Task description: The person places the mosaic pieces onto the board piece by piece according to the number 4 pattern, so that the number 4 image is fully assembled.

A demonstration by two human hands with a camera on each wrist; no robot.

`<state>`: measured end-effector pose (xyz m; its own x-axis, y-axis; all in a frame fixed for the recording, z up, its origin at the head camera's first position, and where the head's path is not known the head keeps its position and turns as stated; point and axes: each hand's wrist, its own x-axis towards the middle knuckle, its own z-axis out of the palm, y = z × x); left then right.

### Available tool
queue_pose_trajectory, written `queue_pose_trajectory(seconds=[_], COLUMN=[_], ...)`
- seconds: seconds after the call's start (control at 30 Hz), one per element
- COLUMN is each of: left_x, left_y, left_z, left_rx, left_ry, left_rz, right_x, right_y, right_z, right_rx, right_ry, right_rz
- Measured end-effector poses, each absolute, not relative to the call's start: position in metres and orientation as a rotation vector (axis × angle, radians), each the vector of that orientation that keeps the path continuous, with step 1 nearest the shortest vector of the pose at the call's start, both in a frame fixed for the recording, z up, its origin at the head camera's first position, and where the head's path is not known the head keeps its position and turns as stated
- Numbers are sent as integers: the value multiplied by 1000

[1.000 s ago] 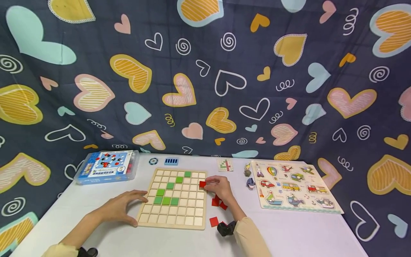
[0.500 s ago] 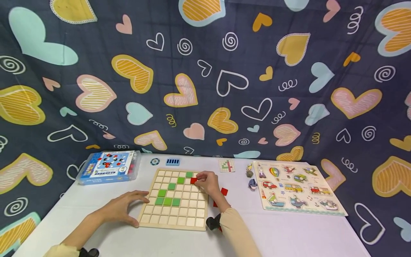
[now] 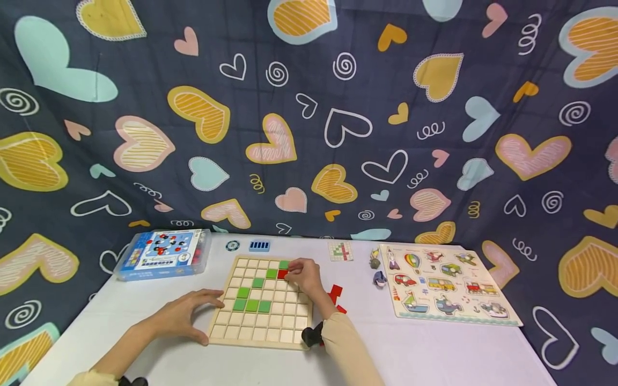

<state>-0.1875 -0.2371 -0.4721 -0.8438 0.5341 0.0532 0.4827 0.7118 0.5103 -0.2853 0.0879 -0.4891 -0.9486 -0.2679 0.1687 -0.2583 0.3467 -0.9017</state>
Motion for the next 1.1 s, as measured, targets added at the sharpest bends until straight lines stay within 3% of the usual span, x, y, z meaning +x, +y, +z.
queue_pose_trajectory(seconds=[0.27,0.63,1.1], left_x=[-188,-186,-185], left_y=[-237,-237,-237], left_z=[-474,-473,-471], left_rx=[853,862,856], left_ry=[2826,2846,2841], left_rz=[773,780,787], right_x=[-281,-264,-249], right_y=[108,175,209], right_z=[-485,-475,-497], right_rx=[-426,-131,-284], right_ry=[2600,2837,2761], right_rz=[-1759,-1616,-1518])
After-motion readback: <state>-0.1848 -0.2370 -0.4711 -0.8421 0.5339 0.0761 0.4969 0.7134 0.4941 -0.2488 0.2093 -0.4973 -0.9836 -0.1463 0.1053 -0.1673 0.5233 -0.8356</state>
